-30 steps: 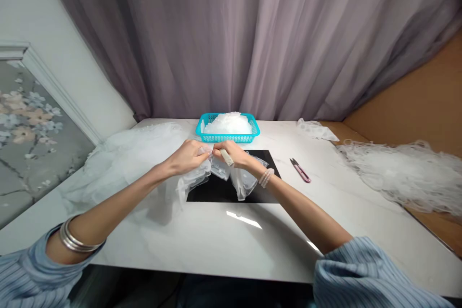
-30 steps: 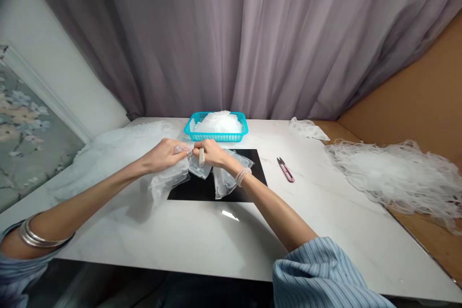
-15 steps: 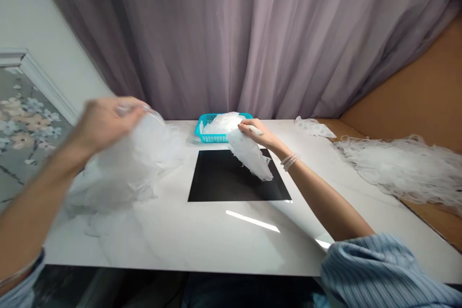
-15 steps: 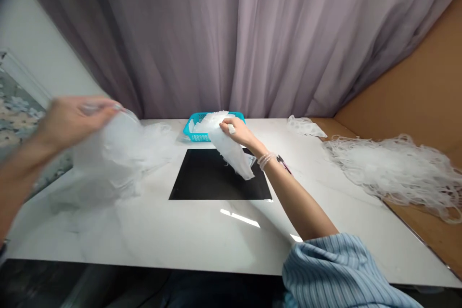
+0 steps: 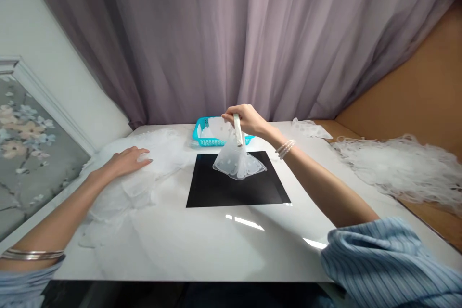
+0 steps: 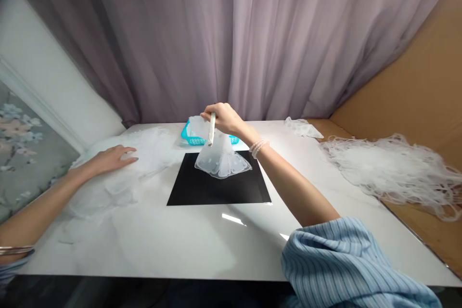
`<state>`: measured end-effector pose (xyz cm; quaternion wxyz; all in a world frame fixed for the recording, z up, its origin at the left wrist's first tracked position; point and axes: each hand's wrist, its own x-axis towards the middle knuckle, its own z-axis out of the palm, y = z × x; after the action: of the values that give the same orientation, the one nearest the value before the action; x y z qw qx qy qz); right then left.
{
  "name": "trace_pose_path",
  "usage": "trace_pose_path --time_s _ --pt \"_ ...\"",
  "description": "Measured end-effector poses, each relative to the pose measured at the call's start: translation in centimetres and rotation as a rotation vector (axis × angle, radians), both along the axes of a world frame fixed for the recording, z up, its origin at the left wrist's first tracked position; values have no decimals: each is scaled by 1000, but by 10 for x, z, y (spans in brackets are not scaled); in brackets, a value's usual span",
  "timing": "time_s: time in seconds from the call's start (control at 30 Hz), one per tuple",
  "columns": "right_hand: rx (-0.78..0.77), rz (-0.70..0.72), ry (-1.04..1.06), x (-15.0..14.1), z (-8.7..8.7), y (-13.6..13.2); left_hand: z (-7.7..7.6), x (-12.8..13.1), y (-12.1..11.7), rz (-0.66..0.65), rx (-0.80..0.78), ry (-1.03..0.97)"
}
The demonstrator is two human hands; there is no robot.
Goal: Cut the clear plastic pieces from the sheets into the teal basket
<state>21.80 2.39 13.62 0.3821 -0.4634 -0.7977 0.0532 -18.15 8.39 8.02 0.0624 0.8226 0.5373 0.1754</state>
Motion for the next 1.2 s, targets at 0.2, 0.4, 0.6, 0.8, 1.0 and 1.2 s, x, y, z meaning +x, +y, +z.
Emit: trace_pose_path --time_s 0.2,0.4,0.6,0.8,1.0,1.2 --pt "4 79 -29 -15 4 3 24 62 -14 -74 -6 -9" --pt "-3 142 -30 -26 18 -1 62 175 -40 -407 -273 -479" --pt "-294 219 112 6 19 -23 104 185 -58 -520 -305 -479" --pt "-518 254 120 33 -19 -32 151 164 -68 -428 -51 -308" --pt "-508 186 186 46 -48 -35 161 138 -50 -337 26 -360" --pt "-228 -85 262 71 -20 -18 149 127 -28 -223 127 -247"
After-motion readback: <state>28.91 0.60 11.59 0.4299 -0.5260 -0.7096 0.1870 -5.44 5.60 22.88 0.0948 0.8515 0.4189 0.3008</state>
